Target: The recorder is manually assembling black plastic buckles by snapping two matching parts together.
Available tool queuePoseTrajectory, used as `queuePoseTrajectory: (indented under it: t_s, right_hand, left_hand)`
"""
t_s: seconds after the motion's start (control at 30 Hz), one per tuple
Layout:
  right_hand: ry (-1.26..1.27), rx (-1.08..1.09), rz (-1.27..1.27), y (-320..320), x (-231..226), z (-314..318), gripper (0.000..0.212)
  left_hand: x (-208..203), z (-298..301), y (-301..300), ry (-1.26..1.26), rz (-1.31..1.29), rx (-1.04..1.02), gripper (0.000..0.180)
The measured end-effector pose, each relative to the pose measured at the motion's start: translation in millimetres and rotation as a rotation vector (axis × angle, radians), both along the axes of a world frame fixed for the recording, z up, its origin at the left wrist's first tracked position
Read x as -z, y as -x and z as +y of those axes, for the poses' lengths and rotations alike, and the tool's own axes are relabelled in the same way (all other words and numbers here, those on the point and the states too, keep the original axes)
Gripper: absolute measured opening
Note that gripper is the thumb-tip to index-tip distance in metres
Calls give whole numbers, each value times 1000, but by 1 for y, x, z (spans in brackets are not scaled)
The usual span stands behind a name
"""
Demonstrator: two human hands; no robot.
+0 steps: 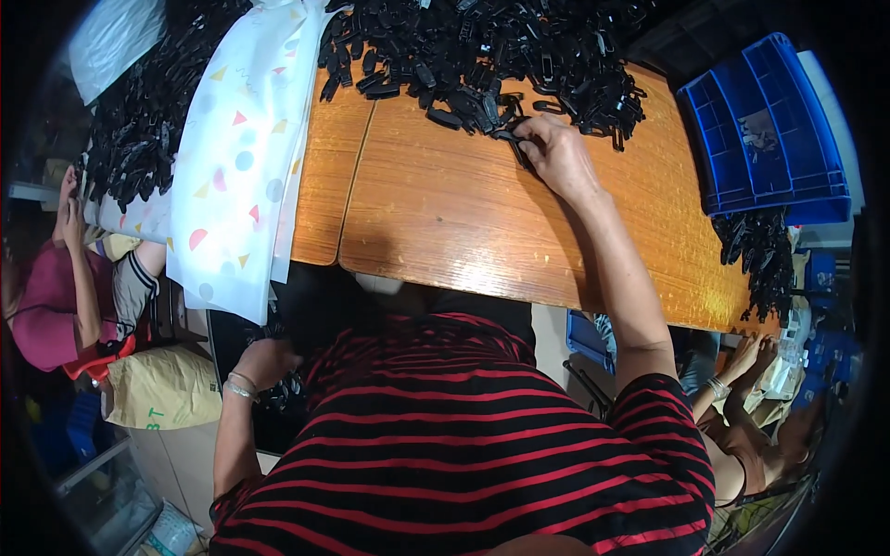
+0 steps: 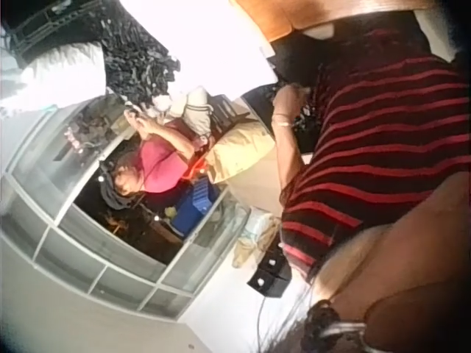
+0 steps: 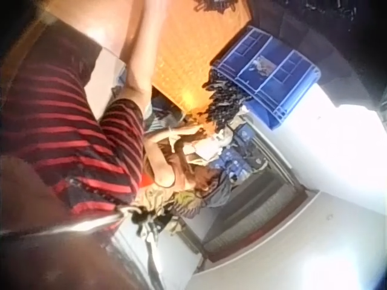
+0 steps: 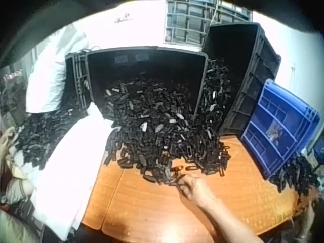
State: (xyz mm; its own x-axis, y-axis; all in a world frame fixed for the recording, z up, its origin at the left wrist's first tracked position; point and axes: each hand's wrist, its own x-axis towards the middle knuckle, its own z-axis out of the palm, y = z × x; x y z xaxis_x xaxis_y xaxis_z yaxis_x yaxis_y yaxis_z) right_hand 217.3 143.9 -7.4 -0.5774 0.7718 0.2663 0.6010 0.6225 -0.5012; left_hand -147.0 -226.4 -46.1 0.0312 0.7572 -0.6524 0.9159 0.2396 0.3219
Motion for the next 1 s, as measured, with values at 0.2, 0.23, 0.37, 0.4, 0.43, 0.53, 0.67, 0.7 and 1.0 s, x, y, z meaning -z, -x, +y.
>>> queuePoseTrajectory:
  t_s: [0.2, 0.23, 0.37, 0.4, 0.43, 0.53, 0.67, 0.7, 1.0]
  right_hand:
    - [-128, 63, 32, 2, -3, -23, 16]
    - [-238, 58, -40, 5, -3, -29, 15]
    - [-330, 55, -136, 18, 3, -49, 13]
    - [-267, 45, -95, 23, -3, -53, 13]
    - [-270, 48, -93, 24, -3, -54, 13]
    - [-155, -16, 67, 19, -4, -53, 15]
    - [-100, 145, 92, -1, -1, -35, 12]
    - [-93, 145, 88, -4, 0, -34, 12]
    - [-85, -116, -91, 23, -8, -29, 20]
  left_hand:
    - [-72, 113, -86, -547, -421, -24, 14]
    - [-65, 132, -96, -671, -448, -55, 11]
    - [-30, 234, -119, -1136, -265, -50, 18]
    - [-29, 256, -125, -1198, -218, -38, 20]
    - [-27, 273, -130, -1257, -173, -23, 23]
    - [-18, 308, -136, -1223, -116, -17, 22]
    - [-15, 313, -127, -1127, -50, 25, 21]
    - [-14, 310, -123, -1118, -78, 76, 20]
    - [-18, 288, -124, -1189, -285, 140, 20]
